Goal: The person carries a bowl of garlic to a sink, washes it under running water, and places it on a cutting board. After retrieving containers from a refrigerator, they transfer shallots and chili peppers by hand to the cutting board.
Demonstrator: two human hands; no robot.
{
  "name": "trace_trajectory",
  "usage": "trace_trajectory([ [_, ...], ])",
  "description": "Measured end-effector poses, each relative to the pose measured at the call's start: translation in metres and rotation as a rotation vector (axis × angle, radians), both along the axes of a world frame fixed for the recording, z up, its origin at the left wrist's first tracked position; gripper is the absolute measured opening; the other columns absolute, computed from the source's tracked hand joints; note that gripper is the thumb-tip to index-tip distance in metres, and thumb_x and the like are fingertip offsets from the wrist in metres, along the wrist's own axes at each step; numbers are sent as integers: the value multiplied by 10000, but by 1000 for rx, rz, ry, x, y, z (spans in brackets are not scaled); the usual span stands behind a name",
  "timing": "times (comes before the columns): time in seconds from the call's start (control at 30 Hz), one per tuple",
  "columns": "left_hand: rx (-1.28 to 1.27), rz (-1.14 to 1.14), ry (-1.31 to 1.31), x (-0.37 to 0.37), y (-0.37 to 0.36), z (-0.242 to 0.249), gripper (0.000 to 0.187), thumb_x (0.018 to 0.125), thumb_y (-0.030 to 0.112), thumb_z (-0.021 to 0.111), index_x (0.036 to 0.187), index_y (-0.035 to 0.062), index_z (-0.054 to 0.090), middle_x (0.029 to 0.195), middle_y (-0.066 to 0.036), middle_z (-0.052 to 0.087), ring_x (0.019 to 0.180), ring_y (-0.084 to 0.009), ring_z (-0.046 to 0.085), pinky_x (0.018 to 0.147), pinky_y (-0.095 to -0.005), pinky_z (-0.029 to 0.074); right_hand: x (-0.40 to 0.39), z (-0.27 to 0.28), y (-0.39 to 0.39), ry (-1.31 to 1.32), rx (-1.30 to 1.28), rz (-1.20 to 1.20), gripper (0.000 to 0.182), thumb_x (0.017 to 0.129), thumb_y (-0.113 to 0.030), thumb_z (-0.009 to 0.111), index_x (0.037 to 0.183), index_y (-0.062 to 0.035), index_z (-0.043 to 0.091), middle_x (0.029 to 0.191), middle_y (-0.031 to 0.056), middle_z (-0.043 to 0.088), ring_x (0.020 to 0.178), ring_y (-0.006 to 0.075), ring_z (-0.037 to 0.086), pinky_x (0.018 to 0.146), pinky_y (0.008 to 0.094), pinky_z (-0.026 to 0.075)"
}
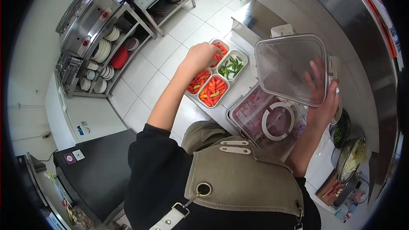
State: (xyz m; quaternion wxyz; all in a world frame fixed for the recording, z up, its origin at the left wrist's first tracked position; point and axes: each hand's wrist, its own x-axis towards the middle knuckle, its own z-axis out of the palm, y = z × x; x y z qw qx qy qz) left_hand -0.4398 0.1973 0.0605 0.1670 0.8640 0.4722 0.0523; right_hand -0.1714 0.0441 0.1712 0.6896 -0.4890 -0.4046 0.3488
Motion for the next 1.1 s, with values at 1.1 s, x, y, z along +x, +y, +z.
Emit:
trace_trajectory([
  [1.1, -731, 273, -1245, -46, 9, -5, 225, 890, 266, 541, 892, 45, 581, 616, 66, 408, 508, -22, 293, 458, -172, 225, 0, -2, 1, -9, 1, 10, 561, 957, -378, 300, 1304, 62, 321, 1310, 240, 388, 1185, 316, 441, 967, 438, 384],
])
